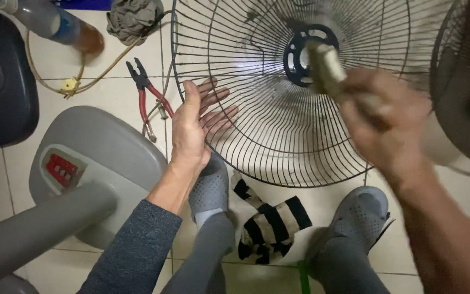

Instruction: The person cleans a white plastic fan part using a brush and a cloth, then wipes the metal fan cage with the brush. The person uses a toothbrush to scrub the plastic part and a cloth to wipe it down before moving on to the fan cage.

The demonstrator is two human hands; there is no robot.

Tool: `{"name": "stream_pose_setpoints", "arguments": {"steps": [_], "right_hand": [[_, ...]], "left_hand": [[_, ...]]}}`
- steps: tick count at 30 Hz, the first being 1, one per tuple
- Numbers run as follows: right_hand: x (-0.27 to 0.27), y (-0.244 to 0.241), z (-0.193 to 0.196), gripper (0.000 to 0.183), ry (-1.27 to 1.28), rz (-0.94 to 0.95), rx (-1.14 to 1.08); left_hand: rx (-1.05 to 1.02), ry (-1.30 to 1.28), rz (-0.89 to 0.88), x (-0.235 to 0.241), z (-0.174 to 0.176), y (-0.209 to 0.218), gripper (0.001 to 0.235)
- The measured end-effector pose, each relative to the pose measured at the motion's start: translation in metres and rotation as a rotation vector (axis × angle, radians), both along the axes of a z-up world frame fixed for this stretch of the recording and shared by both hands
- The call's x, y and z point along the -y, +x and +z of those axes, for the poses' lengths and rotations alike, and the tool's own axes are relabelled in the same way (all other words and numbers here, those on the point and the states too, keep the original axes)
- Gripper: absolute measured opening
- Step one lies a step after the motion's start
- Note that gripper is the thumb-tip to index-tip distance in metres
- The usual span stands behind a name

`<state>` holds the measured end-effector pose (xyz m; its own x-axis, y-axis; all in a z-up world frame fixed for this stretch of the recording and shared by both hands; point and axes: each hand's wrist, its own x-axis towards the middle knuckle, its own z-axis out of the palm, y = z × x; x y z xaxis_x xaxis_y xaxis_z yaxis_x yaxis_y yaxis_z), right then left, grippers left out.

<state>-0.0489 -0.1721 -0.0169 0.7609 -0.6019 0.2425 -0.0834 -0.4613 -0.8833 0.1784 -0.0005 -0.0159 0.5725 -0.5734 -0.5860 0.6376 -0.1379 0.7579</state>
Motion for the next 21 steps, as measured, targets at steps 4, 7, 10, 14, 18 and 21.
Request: {"name": "stream_pose_setpoints", "arguments": {"steps": [4, 7, 10, 14, 18, 21], "right_hand": [[-0.022, 0.014, 0.008, 0.009, -0.230, 0.010, -0.025], [-0.013, 0.005, 0.004, 0.010, -0.370, 0.018, -0.035], [-0.009, 0.001, 0.000, 0.014, -0.504, 0.023, -0.046], [-0.012, 0.012, 0.014, 0.011, -0.707, -0.101, -0.172], [-0.061, 0.020, -0.016, 0.014, -0.580, -0.053, -0.036], [-0.047, 0.016, -0.011, 0.018, -0.426, 0.064, -0.011]], "left_hand": [[0.005, -0.013, 0.045, 0.011, -0.006, 0.001, 0.078], [0.019, 0.004, 0.054, 0.013, -0.011, 0.003, 0.079], [0.001, 0.017, 0.036, 0.012, -0.007, -0.002, 0.079], [-0.009, -0.022, 0.049, 0.013, -0.025, -0.007, 0.078], [0.013, 0.022, 0.089, 0.011, -0.009, -0.002, 0.078], [-0.002, 0.027, 0.093, 0.009, -0.009, -0.006, 0.072]]}}
